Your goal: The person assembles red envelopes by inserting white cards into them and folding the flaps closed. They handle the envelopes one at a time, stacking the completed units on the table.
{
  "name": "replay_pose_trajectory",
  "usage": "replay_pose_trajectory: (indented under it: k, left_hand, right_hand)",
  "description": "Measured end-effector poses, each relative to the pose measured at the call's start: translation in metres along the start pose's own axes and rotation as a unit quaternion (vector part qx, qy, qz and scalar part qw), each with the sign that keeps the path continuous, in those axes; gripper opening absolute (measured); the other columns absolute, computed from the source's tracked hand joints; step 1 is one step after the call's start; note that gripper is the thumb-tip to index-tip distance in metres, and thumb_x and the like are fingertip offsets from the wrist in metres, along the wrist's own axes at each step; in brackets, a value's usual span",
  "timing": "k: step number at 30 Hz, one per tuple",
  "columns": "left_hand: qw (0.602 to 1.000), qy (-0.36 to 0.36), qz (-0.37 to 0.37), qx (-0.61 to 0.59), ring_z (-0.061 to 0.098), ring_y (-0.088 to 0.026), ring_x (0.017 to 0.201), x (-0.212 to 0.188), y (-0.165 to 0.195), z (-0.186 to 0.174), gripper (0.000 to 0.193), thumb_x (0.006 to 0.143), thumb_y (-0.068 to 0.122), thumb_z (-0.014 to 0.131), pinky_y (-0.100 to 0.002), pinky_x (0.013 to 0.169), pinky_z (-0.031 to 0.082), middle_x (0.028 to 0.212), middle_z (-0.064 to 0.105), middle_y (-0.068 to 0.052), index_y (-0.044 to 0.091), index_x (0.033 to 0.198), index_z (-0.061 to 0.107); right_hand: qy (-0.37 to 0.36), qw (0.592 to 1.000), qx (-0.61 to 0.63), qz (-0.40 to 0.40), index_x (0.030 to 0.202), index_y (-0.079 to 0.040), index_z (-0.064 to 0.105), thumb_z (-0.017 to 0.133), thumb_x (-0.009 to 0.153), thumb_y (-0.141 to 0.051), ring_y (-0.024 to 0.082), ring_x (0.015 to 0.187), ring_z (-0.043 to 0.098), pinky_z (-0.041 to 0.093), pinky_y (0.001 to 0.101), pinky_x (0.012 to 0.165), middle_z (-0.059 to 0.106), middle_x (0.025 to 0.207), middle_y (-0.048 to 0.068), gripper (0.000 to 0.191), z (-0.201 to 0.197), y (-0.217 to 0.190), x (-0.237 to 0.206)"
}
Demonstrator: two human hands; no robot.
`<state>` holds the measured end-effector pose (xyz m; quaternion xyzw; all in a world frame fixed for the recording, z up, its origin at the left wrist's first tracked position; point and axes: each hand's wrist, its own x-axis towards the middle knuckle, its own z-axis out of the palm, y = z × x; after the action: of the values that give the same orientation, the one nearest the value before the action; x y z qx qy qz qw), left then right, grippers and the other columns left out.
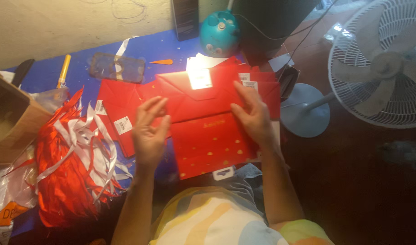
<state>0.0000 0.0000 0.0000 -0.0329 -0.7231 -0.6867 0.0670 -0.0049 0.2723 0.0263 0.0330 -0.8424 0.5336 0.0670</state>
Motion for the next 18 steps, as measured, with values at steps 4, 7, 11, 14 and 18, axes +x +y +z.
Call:
replay_pose_trajectory:
  k: [4,7,11,14,18]
  left_hand:
    - [0.995,-0.094,-0.001,-0.028,0.062,-0.018,0.122,0.004,-0.006,0.046,0.043,0.095,-0.001,0.062,-0.028,0.092,0.062,0.147,0.051,-0.010,0.011,0.137,0.065]
    - [0.991,-0.133,0.026,-0.012,0.063,-0.021,0.126,0.010,-0.011,0.075,0.040,0.096,0.000,0.062,-0.029,0.093,0.064,0.150,0.050,-0.014,0.007,0.135,0.065]
    - [0.971,-0.144,0.104,0.160,0.057,-0.031,0.126,0.012,-0.024,0.098,0.042,0.090,0.004,0.068,-0.042,0.102,0.055,0.150,0.048,-0.020,0.003,0.132,0.066]
    - [0.935,-0.120,0.195,0.272,0.053,-0.039,0.127,0.009,-0.036,0.108,0.044,0.087,0.010,0.071,-0.052,0.109,0.044,0.147,0.048,-0.023,0.001,0.130,0.065]
    - [0.895,-0.083,0.243,0.366,0.053,-0.039,0.123,-0.003,-0.049,0.120,0.042,0.093,0.012,0.068,-0.047,0.104,0.049,0.151,0.048,-0.022,0.002,0.134,0.062]
  right_hand:
    - [0.065,0.988,-0.140,0.024,0.149,-0.005,0.053,0.072,0.093,-0.011,0.027,0.141,0.052,0.042,0.0369,0.117,0.055,0.150,0.016,0.059,-0.036,0.023,-0.015]
    - [0.109,0.980,-0.165,0.031,0.148,-0.005,0.054,0.074,0.091,-0.012,0.026,0.139,0.055,0.044,0.0378,0.116,0.057,0.149,0.016,0.061,-0.046,0.039,-0.023]
    - [0.123,0.960,-0.236,0.082,0.150,-0.005,0.050,0.076,0.089,-0.017,0.031,0.142,0.047,0.041,0.0417,0.116,0.051,0.151,0.018,0.067,-0.048,0.057,-0.027]
    - [0.103,0.923,-0.353,0.111,0.149,-0.001,0.047,0.075,0.089,-0.024,0.038,0.145,0.036,0.035,0.0482,0.115,0.041,0.154,0.023,0.070,-0.039,0.069,-0.027]
    - [0.077,0.911,-0.399,0.075,0.155,0.004,0.037,0.065,0.099,-0.035,0.045,0.150,0.029,0.029,0.0546,0.122,0.025,0.162,0.029,0.073,-0.026,0.082,-0.030]
